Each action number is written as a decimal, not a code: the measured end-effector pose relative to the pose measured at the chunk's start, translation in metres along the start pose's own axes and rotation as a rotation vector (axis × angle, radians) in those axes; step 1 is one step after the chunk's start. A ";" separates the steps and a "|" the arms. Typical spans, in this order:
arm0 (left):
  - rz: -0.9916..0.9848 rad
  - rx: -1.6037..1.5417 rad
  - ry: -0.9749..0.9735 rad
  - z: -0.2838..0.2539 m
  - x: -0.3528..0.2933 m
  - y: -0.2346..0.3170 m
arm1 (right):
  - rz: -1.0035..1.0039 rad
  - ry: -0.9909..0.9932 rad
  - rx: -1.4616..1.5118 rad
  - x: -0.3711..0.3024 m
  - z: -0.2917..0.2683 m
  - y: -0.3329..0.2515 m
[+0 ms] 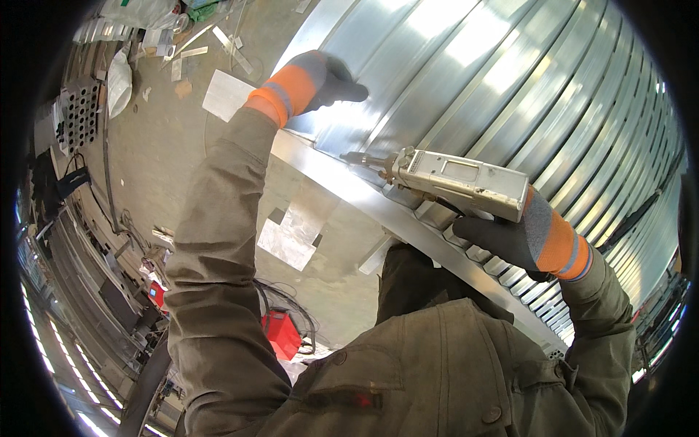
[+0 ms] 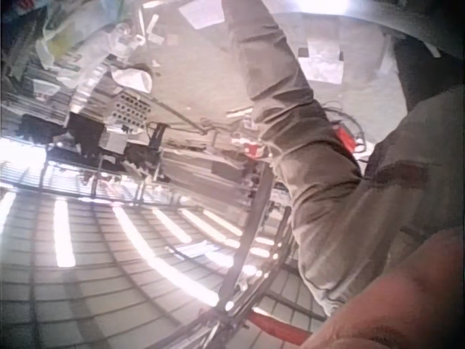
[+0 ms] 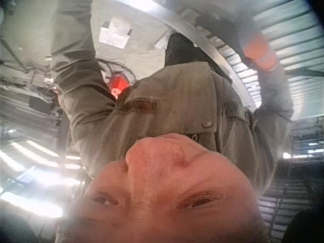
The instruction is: The person welds metal strips onto a large curved metal panel using a handheld welding torch. They repeatedly pick up strips, position them on the panel, and weld them in place, moving around the workspace to access different sections.
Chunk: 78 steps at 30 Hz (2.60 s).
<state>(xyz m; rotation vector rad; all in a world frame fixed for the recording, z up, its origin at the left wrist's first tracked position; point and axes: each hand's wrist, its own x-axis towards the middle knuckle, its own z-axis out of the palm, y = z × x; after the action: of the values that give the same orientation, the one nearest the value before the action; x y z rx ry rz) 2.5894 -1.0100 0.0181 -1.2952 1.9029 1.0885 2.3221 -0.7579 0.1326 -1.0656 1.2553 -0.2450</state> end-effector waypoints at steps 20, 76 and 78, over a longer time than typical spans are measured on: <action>-0.052 -0.083 -0.107 0.000 0.012 0.004 | -0.099 0.028 -0.011 0.036 -0.002 0.005; 0.020 -0.190 -0.080 0.002 0.013 -0.007 | 0.034 -0.055 -0.046 0.076 0.005 -0.001; 0.026 -0.140 -0.091 0.001 0.013 -0.006 | -0.002 -0.045 -0.079 0.077 0.006 -0.001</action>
<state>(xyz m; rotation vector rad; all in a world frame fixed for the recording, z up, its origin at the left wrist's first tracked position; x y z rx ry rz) 2.5902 -1.0162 0.0059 -1.2758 1.8090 1.2917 2.3552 -0.8071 0.0837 -1.1338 1.2322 -0.1731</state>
